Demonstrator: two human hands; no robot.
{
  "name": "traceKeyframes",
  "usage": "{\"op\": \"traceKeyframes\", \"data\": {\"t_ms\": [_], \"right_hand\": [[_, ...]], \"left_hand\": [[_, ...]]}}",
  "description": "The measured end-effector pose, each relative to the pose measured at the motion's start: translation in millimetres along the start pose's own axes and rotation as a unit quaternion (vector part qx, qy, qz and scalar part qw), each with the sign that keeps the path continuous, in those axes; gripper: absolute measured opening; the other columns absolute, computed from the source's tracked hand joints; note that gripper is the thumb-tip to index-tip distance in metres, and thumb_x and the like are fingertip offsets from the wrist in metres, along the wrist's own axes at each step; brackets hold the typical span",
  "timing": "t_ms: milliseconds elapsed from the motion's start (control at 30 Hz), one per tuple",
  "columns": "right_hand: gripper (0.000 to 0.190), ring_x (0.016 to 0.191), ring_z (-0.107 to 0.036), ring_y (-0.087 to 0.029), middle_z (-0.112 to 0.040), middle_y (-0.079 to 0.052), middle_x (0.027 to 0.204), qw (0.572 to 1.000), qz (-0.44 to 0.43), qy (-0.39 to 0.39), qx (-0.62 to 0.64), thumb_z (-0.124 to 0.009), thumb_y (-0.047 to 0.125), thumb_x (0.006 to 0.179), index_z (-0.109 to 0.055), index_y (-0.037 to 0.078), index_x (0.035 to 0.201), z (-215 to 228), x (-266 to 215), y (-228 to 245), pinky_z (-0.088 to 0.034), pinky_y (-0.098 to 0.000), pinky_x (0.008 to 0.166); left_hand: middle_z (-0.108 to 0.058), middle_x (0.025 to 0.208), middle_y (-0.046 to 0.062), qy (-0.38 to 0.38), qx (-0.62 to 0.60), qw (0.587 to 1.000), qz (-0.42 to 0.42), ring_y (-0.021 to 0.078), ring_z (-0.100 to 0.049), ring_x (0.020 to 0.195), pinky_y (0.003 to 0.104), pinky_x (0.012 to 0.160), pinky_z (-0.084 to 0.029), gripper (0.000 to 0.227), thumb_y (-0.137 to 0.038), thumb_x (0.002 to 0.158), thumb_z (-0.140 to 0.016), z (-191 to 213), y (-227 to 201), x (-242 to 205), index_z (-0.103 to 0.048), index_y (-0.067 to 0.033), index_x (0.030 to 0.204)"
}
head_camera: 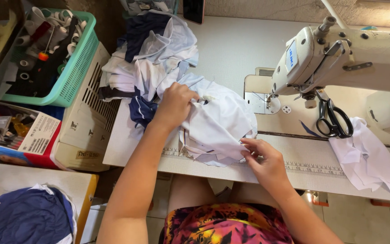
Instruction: Sorting and preparing fabric pieces for sewing on a machine.
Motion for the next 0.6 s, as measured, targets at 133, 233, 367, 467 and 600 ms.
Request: {"op": "traceKeyframes", "data": {"t_ms": [133,233,367,467,600], "right_hand": [[0.026,0.066,-0.064,-0.015,-0.068,-0.003,0.080,0.993,0.118,-0.031,-0.006,-0.072,0.005,0.077,-0.072,0.012,0.102,14,-8,38,-0.055,-0.0279,0.061],[0.030,0.076,-0.065,-0.016,-0.067,-0.007,0.095,0.972,0.164,0.161,0.047,-0.072,0.003,0.077,-0.066,0.008,0.106,1,-20,52,-0.056,-0.0259,0.072],[0.023,0.082,-0.068,-0.017,-0.070,-0.007,0.090,0.976,0.186,0.110,-0.039,-0.073,0.017,0.077,-0.068,0.009,0.098,5,4,35,-0.059,-0.0265,0.074],[0.017,0.059,-0.052,-0.016,-0.068,-0.004,0.087,0.970,0.152,0.020,-0.190,-0.066,0.023,0.088,-0.069,0.006,0.091,10,38,18,-0.046,-0.0317,0.062],[0.026,0.082,-0.059,-0.024,-0.061,-0.003,0.093,0.944,0.014,0.063,-0.322,-0.066,0.036,0.087,-0.068,0.012,0.095,-1,62,-12,-0.049,-0.0415,0.061]], "left_hand": [[-0.053,0.080,0.000,-0.121,-0.026,0.992,-0.013,0.0225,-0.053,0.088,0.034,0.083,-0.046,0.023,-0.004,0.068,-0.070,64,-23,-17,-0.065,-0.0213,0.083],[-0.059,0.088,0.003,-0.058,-0.136,0.980,0.134,0.0259,-0.058,0.094,0.040,0.082,-0.045,0.012,-0.011,0.085,-0.065,87,-25,-54,-0.066,-0.0151,0.097],[-0.067,0.093,0.001,-0.059,-0.275,0.937,0.209,0.0139,-0.060,0.078,0.027,0.074,-0.048,0.022,-0.002,0.081,-0.054,84,-21,-91,-0.066,-0.0124,0.097],[-0.066,0.086,-0.002,-0.050,-0.342,0.894,0.285,0.0096,-0.060,0.080,0.024,0.072,-0.046,0.017,-0.009,0.084,-0.057,66,-11,-110,-0.065,-0.0130,0.098],[-0.059,0.079,-0.003,-0.084,-0.459,0.818,0.337,0.0066,-0.047,0.072,0.021,0.069,-0.036,0.019,-0.005,0.084,-0.049,59,-6,-115,-0.065,-0.0112,0.093]]}}
Point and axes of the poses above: each hand's wrist, its own x-axis towards the middle knuckle, its own z-axis out of the back of the hand, y = z × x, the point moved 8 cm from there along x, towards the middle knuckle
